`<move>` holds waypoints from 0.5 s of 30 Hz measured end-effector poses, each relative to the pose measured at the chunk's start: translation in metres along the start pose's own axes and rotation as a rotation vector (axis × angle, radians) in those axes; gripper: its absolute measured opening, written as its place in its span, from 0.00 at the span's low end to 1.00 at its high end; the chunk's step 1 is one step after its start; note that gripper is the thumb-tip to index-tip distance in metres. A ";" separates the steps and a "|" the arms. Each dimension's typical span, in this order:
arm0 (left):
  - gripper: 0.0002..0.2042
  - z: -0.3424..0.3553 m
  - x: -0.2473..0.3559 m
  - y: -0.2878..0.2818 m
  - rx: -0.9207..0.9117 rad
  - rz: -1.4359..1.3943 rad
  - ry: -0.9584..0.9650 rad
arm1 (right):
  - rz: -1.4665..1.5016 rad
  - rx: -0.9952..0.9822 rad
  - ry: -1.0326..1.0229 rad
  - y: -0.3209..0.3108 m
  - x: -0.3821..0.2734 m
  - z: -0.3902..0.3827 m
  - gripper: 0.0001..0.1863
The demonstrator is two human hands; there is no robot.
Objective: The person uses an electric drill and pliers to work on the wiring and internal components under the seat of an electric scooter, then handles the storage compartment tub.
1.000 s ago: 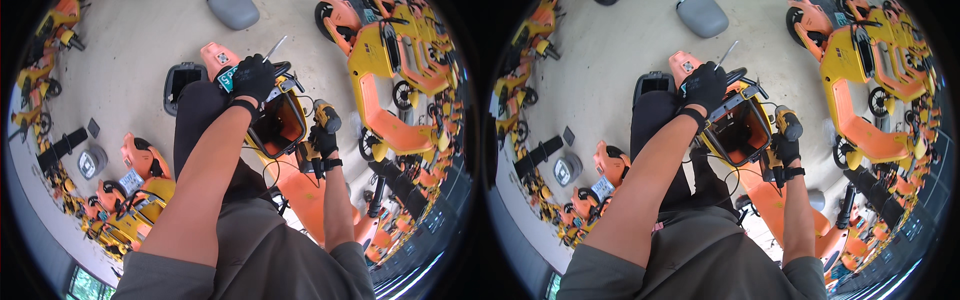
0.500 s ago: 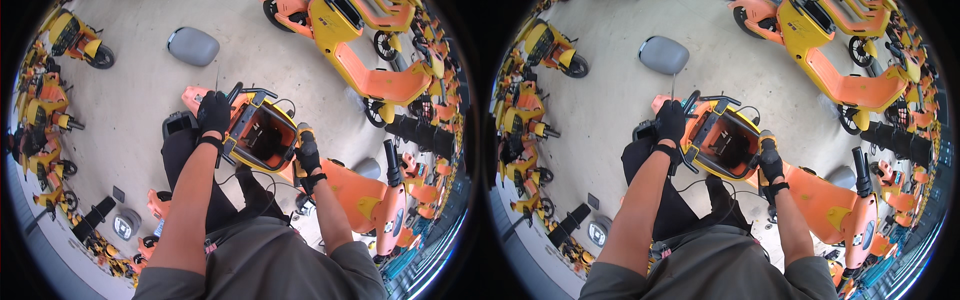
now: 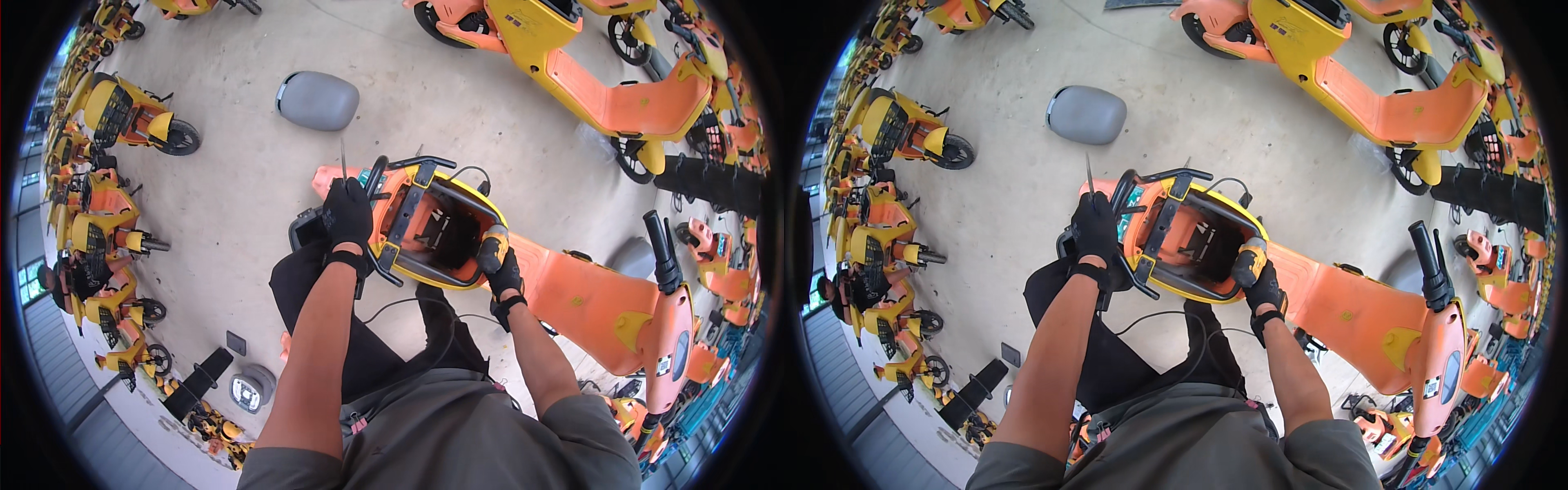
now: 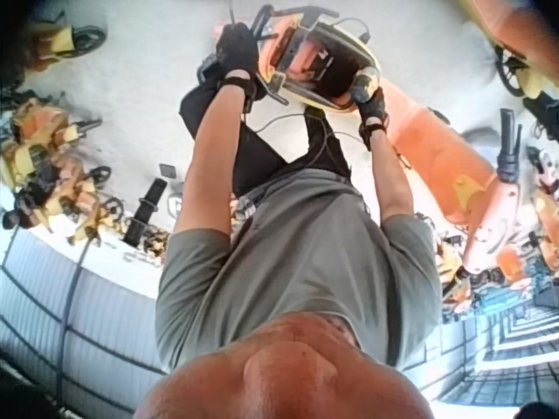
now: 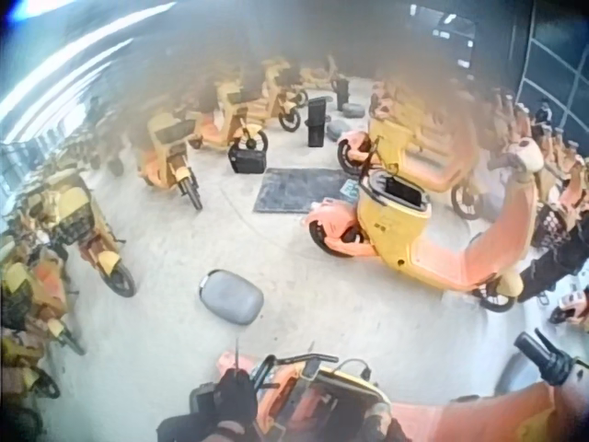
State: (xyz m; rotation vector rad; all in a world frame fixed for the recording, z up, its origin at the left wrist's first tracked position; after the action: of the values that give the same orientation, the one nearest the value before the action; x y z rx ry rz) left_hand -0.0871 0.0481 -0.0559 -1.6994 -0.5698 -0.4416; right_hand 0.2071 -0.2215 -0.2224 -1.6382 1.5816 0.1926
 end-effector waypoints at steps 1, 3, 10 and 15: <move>0.14 0.000 0.001 0.000 0.009 -0.004 -0.003 | 0.014 0.021 0.008 -0.002 0.000 -0.001 0.24; 0.14 -0.002 -0.002 -0.004 0.026 0.004 -0.016 | -0.029 0.030 -0.010 -0.004 -0.017 -0.006 0.24; 0.17 0.006 -0.001 -0.003 0.043 0.056 -0.046 | 0.188 -0.081 -0.147 -0.005 -0.001 0.008 0.26; 0.05 0.009 0.007 0.020 -0.018 0.616 0.321 | 0.146 -0.147 -0.139 -0.008 0.021 0.021 0.32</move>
State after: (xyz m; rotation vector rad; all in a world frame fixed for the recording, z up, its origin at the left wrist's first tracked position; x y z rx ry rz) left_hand -0.0701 0.0549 -0.0696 -1.6757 0.1967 -0.2597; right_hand 0.2269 -0.2248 -0.2457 -1.5829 1.6115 0.5003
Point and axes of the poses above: each hand's wrist, its own z-axis towards the middle knuckle, its own y-axis out of the palm, x = y × z, the point moved 6 cm from there along z, towards the middle knuckle, and after that the axes turned 6 degrees about -x, right-handed, at the moved point
